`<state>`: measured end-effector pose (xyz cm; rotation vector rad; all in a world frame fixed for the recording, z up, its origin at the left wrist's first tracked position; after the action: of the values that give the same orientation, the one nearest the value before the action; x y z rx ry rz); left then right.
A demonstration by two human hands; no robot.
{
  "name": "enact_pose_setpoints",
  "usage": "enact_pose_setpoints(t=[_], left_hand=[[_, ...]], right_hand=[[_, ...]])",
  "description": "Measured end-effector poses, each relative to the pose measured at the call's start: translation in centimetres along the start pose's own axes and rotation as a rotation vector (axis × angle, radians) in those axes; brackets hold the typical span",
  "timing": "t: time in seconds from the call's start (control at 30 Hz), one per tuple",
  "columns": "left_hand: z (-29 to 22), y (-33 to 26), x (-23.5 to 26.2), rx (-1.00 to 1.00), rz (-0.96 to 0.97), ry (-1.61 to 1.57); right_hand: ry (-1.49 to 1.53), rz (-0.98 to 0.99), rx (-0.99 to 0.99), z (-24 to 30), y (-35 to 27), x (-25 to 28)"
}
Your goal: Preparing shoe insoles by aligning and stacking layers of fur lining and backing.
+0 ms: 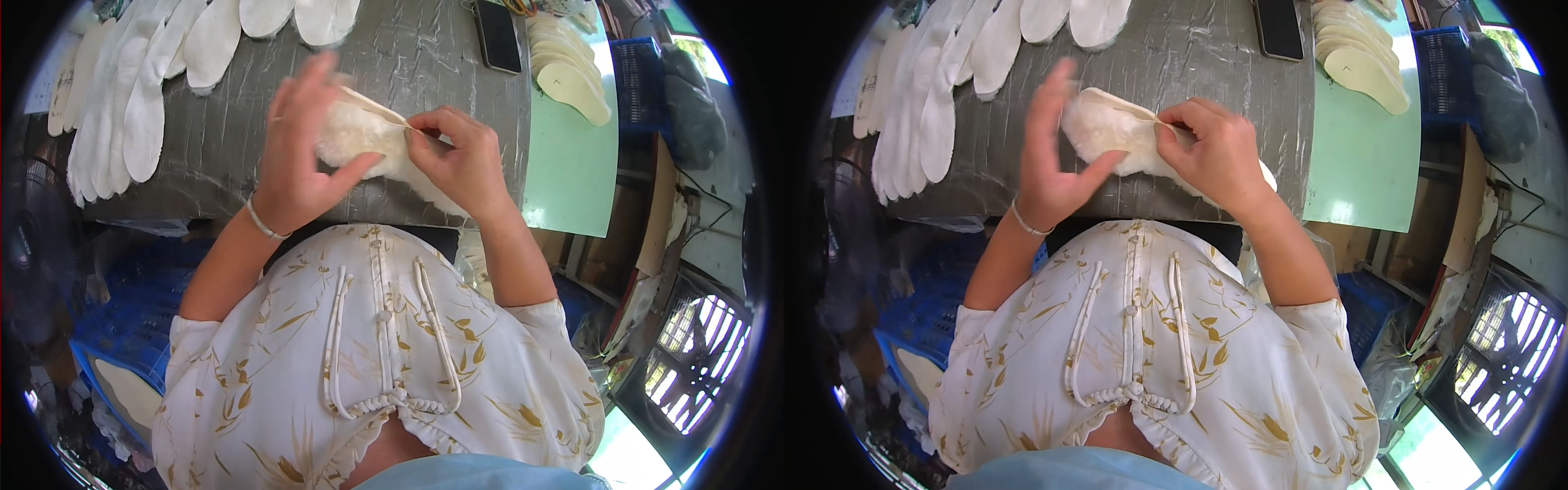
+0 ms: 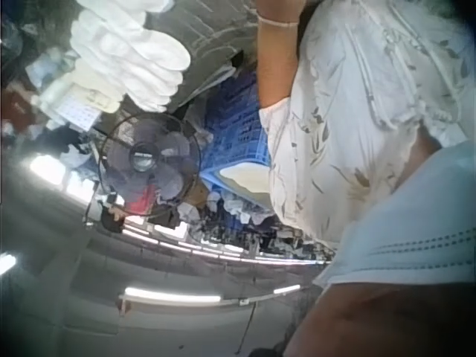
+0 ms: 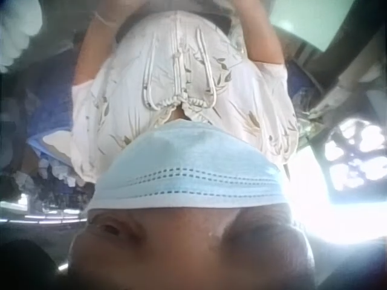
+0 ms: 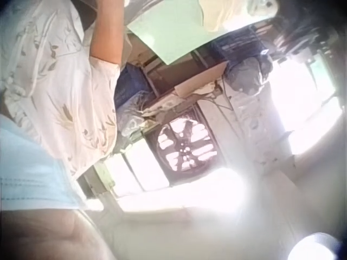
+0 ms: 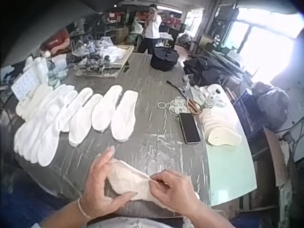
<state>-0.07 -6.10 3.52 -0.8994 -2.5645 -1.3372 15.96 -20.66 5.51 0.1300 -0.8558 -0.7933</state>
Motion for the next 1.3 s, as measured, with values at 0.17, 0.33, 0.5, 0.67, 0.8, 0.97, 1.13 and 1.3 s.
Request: enact_pose_setpoints(t=[0.17, 0.33, 0.5, 0.67, 0.8, 0.97, 1.13, 1.3], left_hand=[[1.9, -2.1, 2.0, 0.706, -0.156, -0.563], [0.8, -3.5, -2.3, 0.707, 0.096, -0.809], [1.8, -2.5, -2.3, 0.87, -0.131, -0.72], [1.8, -1.1, -1.9, 0.668, -0.077, -0.477], [2.3, -1.5, -1.6, 0.547, -0.069, -0.378], [1.6, -0.8, -1.7, 0.482, -0.069, -0.193], [-0.4, 0.1, -1.7, 0.91, -0.14, -0.632], [-0.9, 0.5, -2.3, 0.854, -0.148, -0.65]], right_hand=[[0.332, 0.018, -0.329, 0.3, 2.6, 1.6], [0.52, -0.106, -0.28, 3.3, 2.4, -0.9], [0.465, -0.26, 0.03, 4.6, 3.3, -0.6], [0.233, -0.242, 0.208, 5.4, 4.5, 0.2], [0.212, -0.204, 0.13, 5.5, 4.6, 0.3], [0.298, -0.15, 0.243, 5.2, 4.4, 0.6], [-0.084, -0.248, 0.745, 4.3, 3.9, 0.9], [-0.042, -0.236, 0.741, 3.0, 4.1, 0.6]])
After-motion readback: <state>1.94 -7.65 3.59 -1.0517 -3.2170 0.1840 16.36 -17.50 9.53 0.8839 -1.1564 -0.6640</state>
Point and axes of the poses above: each hand's wrist, its own y-axis towards the middle knuckle, its own x-axis out of the back of the hand, z = x × y, the point moved 1 cm from there along y, towards the middle knuckle, and after that the axes turned 11 degrees about -z, right-handed, at the moved point
